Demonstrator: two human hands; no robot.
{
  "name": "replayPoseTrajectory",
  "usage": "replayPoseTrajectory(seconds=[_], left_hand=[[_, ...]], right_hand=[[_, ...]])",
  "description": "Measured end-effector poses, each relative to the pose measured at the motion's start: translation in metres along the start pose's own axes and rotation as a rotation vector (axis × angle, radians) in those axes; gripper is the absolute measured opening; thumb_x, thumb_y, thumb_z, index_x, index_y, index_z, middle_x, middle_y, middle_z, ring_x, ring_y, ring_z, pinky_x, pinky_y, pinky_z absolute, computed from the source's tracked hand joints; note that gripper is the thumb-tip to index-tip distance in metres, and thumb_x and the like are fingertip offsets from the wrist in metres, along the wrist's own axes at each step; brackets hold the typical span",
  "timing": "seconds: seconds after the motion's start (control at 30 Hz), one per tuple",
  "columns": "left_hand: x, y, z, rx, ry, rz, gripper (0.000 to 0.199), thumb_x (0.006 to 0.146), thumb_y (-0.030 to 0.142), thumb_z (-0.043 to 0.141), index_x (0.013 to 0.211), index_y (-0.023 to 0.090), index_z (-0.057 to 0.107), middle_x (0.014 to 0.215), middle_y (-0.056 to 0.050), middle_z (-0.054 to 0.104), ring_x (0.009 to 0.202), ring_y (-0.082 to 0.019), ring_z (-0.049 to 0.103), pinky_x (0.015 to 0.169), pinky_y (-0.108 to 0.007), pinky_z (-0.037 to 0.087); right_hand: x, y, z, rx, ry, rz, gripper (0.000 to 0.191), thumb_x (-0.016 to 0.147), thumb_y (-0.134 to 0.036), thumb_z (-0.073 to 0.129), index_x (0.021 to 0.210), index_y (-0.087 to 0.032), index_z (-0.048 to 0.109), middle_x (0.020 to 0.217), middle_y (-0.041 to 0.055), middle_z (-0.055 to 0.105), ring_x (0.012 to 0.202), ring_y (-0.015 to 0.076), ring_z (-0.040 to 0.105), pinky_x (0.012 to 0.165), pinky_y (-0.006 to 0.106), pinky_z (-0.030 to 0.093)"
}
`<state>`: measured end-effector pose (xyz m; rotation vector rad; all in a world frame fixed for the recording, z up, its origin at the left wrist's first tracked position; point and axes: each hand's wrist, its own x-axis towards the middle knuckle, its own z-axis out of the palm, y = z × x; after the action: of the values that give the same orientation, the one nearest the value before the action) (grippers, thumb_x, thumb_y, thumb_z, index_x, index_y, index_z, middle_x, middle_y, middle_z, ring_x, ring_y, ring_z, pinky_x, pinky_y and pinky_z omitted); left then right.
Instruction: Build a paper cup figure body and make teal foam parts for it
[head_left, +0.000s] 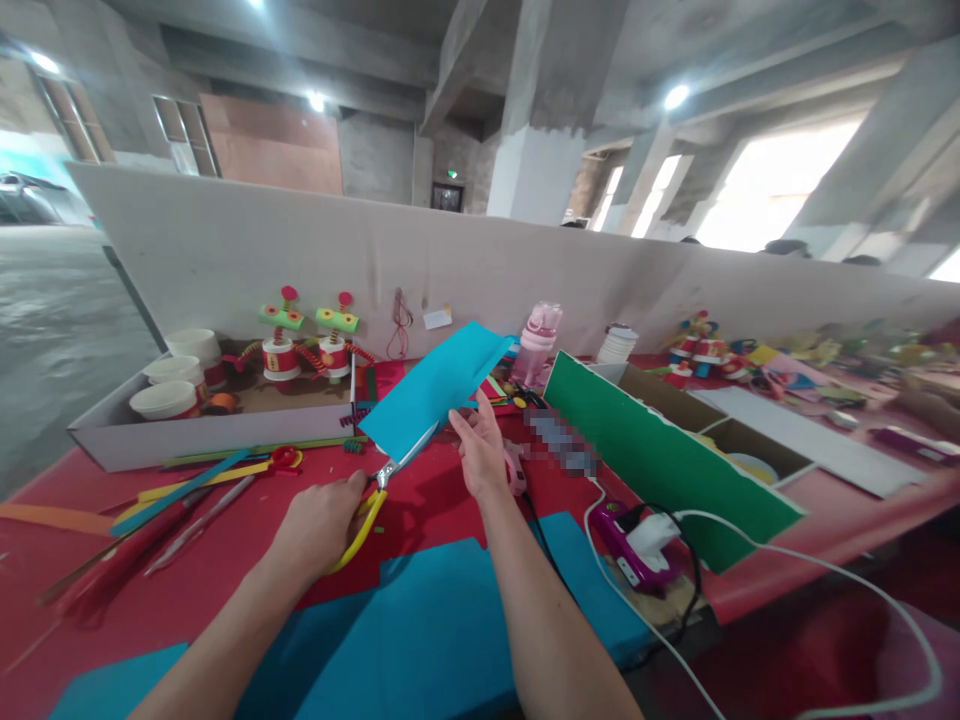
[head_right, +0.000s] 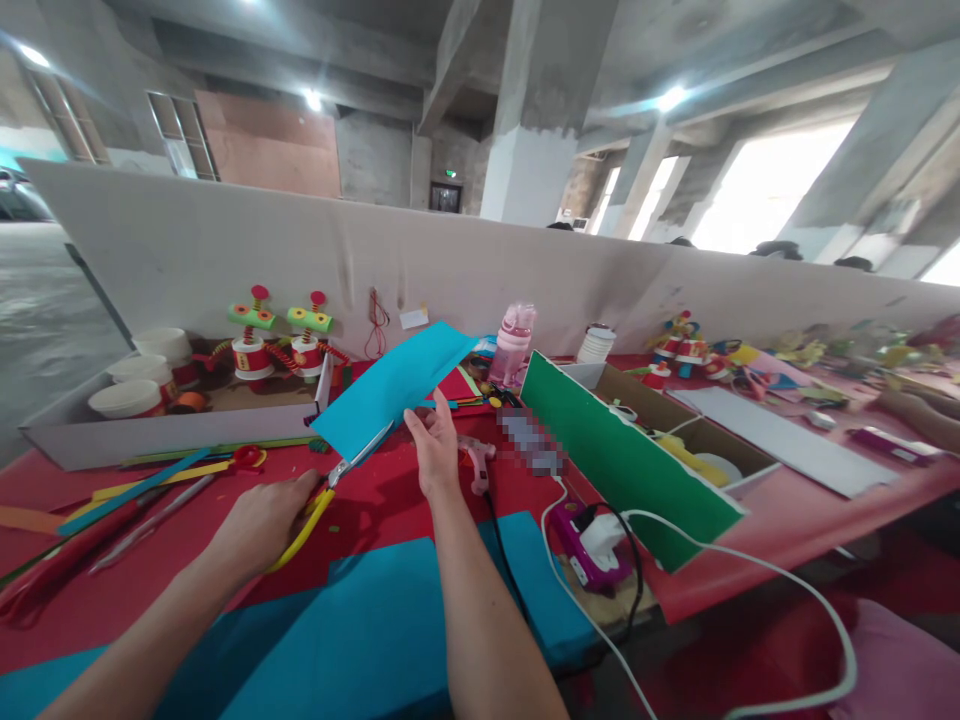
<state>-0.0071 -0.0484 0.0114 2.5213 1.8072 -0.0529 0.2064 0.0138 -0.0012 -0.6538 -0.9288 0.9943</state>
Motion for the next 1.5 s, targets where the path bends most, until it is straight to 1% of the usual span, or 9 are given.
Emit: replayPoseTrajectory(seconds=[0.1,0.23,0.43,0.63,0.77,1.0,1.13,1.27,1.5], left_hand=[[-0.0004,0.0008,-0.0008,0.007,0.006,0.009,0.021,0.089,0.024,0.037,0.103,0.016,0.052,0.090,-0.015,0.071,0.084,-0.032,0.068,0.062,-0.033,0.044],[-0.0005,0.0025,-0.0014,0.010,-0.004,0.012,0.021,0.090,0.027,0.036,0.101,0.017,0.051,0.091,-0.014,0.071,0.085,-0.031,0.068,0.063,-0.033,0.044],[-0.0001,0.0026,-0.0003,-0.003,-0.015,0.001,0.023,0.089,0.026,0.038,0.107,0.016,0.049,0.099,-0.016,0.070,0.091,-0.032,0.067,0.066,-0.035,0.046],[0.0007,0.0023,0.0026,-0.027,-0.002,-0.005,0.027,0.090,0.026,0.038,0.112,0.015,0.048,0.100,-0.016,0.069,0.091,-0.032,0.067,0.067,-0.035,0.046],[0.0010,0.0022,0.0027,-0.025,0.006,0.017,0.027,0.089,0.022,0.038,0.113,0.015,0.049,0.101,-0.017,0.069,0.091,-0.032,0.067,0.065,-0.035,0.046],[-0.0011,0.0024,-0.0002,0.002,-0.012,0.002,0.028,0.088,0.018,0.038,0.113,0.014,0.050,0.098,-0.017,0.070,0.089,-0.033,0.068,0.066,-0.036,0.047],[-0.0015,0.0026,-0.0011,0.011,-0.022,0.005,0.027,0.088,0.017,0.039,0.112,0.014,0.050,0.097,-0.017,0.070,0.088,-0.035,0.068,0.065,-0.038,0.048],[-0.0006,0.0041,-0.0017,0.005,-0.019,0.000,0.022,0.090,0.020,0.038,0.107,0.015,0.051,0.096,-0.016,0.070,0.089,-0.034,0.068,0.066,-0.037,0.048],[-0.0008,0.0047,-0.0005,-0.005,-0.018,-0.006,0.020,0.090,0.022,0.038,0.104,0.017,0.051,0.090,-0.015,0.070,0.087,-0.033,0.069,0.064,-0.035,0.047]], right_hand=[[0.0025,-0.0040,-0.0040,-0.008,0.026,-0.023,0.081,0.076,-0.033,0.073,0.147,-0.027,0.034,0.103,0.0025,0.069,0.095,0.0185,0.063,0.083,0.032,0.053],[0.0044,-0.0067,-0.0067,-0.047,0.035,-0.023,0.086,0.075,-0.033,0.074,0.149,-0.025,0.031,0.095,0.0027,0.069,0.090,0.0192,0.064,0.082,0.034,0.054],[0.0011,-0.0015,-0.0034,-0.052,-0.042,-0.036,0.079,0.077,-0.033,0.072,0.147,-0.027,0.035,0.106,0.0033,0.069,0.096,0.0183,0.063,0.089,0.034,0.052],[-0.0008,0.0019,-0.0007,-0.045,-0.049,0.008,0.081,0.076,-0.031,0.073,0.147,-0.027,0.034,0.096,0.0004,0.070,0.089,0.0159,0.064,0.084,0.030,0.053],[-0.0012,0.0012,0.0016,-0.036,-0.038,0.016,0.082,0.075,-0.031,0.073,0.147,-0.026,0.034,0.095,0.0005,0.069,0.089,0.0166,0.063,0.082,0.030,0.053],[-0.0014,-0.0007,0.0021,-0.075,-0.034,0.027,0.082,0.075,-0.032,0.072,0.147,-0.024,0.034,0.098,0.0027,0.070,0.089,0.0192,0.064,0.076,0.031,0.055],[-0.0007,-0.0002,0.0009,-0.069,-0.046,0.023,0.081,0.075,-0.032,0.073,0.146,-0.025,0.035,0.096,0.0017,0.070,0.088,0.0183,0.064,0.079,0.032,0.054],[0.0002,0.0018,-0.0006,-0.059,-0.073,0.006,0.076,0.077,-0.032,0.072,0.144,-0.027,0.039,0.097,0.0010,0.069,0.090,0.0170,0.063,0.085,0.032,0.052],[0.0009,0.0020,-0.0016,-0.042,-0.101,-0.015,0.069,0.079,-0.030,0.071,0.142,-0.027,0.042,0.094,0.0002,0.068,0.086,0.0155,0.062,0.082,0.029,0.052]])
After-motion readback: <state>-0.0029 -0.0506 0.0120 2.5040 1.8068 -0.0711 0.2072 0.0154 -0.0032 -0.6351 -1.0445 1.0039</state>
